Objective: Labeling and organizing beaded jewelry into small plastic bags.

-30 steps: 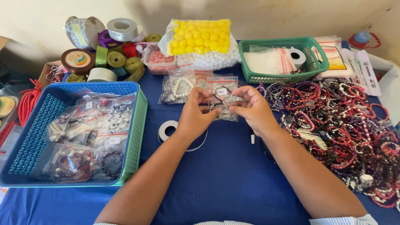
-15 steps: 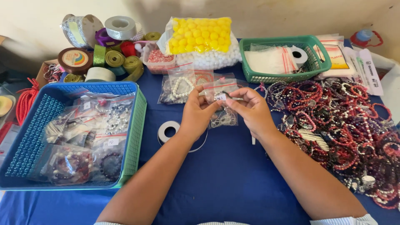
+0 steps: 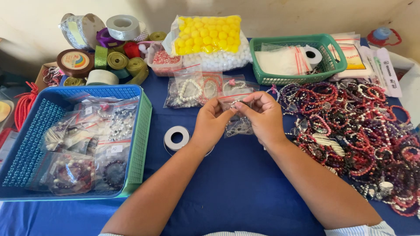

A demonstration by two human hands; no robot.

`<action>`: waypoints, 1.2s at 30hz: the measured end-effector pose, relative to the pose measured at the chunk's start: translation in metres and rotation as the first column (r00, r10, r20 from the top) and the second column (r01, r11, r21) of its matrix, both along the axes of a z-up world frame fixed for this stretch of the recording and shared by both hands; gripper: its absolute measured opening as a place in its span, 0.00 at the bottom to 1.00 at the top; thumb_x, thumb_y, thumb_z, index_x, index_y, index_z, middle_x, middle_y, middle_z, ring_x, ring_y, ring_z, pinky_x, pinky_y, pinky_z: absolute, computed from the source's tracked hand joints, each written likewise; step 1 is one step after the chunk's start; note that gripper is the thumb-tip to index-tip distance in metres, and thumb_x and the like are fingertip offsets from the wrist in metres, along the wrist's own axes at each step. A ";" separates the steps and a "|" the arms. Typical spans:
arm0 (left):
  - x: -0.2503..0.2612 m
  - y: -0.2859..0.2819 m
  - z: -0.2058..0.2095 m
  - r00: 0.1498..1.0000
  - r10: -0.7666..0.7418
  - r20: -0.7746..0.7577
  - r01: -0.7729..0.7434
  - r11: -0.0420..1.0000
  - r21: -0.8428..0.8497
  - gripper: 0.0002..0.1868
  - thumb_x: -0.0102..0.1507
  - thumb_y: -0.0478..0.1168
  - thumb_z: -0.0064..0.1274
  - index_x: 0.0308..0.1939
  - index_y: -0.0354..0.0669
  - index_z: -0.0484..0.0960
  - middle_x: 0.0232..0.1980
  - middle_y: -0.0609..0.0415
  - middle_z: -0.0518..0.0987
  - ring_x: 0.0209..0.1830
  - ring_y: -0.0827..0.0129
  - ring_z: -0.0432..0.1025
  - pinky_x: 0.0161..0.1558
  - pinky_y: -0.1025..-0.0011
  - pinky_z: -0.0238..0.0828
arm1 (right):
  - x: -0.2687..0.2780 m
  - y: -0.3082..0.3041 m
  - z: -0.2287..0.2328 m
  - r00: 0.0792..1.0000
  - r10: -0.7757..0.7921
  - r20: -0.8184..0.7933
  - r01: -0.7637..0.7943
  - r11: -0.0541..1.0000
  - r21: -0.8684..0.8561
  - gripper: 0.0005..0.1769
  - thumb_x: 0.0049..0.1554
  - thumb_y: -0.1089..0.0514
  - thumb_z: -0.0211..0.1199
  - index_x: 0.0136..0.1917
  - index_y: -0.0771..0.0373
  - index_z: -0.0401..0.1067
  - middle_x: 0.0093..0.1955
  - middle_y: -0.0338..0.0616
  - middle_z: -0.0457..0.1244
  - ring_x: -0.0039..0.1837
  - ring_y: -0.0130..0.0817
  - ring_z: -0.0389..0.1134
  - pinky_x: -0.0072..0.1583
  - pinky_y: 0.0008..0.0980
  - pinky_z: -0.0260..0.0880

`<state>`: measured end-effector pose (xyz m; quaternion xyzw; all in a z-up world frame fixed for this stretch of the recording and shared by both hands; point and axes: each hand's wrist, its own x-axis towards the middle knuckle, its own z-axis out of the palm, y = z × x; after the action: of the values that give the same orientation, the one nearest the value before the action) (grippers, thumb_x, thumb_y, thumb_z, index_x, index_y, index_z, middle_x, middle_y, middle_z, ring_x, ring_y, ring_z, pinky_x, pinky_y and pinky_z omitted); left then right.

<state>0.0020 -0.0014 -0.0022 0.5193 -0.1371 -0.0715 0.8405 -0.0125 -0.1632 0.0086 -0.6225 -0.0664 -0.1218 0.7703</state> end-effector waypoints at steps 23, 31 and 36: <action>0.000 0.005 0.007 0.995 0.086 -0.043 -0.081 0.991 0.108 0.26 0.64 0.31 0.57 0.65 0.36 0.69 0.47 0.54 0.83 0.43 0.78 0.77 0.40 0.78 0.73 | 0.000 -0.004 0.005 0.997 0.043 -0.065 -0.043 0.999 0.013 0.12 0.57 0.71 0.67 0.55 0.68 0.73 0.48 0.44 0.69 0.49 0.28 0.71 0.56 0.29 0.75; 0.004 0.005 -0.003 0.999 0.042 0.001 -0.042 0.998 0.053 0.29 0.60 0.27 0.60 0.63 0.34 0.68 0.51 0.50 0.80 0.50 0.73 0.77 0.51 0.75 0.77 | 0.001 -0.007 0.007 0.997 0.032 -0.067 -0.030 0.999 0.026 0.10 0.60 0.70 0.64 0.56 0.70 0.73 0.48 0.45 0.70 0.49 0.30 0.72 0.56 0.30 0.75; 0.006 0.007 -0.014 0.999 0.025 -0.034 -0.022 0.996 0.081 0.21 0.62 0.28 0.60 0.58 0.34 0.73 0.48 0.51 0.80 0.45 0.74 0.76 0.45 0.76 0.75 | -0.009 0.001 0.037 0.987 0.074 -0.141 -0.062 0.994 0.086 0.10 0.58 0.66 0.61 0.54 0.65 0.74 0.51 0.39 0.71 0.52 0.28 0.74 0.56 0.31 0.78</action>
<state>0.0084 0.0055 -0.0160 0.5532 -0.1134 -0.0760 0.8218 -0.0213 -0.1622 0.0457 -0.5952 -0.0270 -0.0527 0.8014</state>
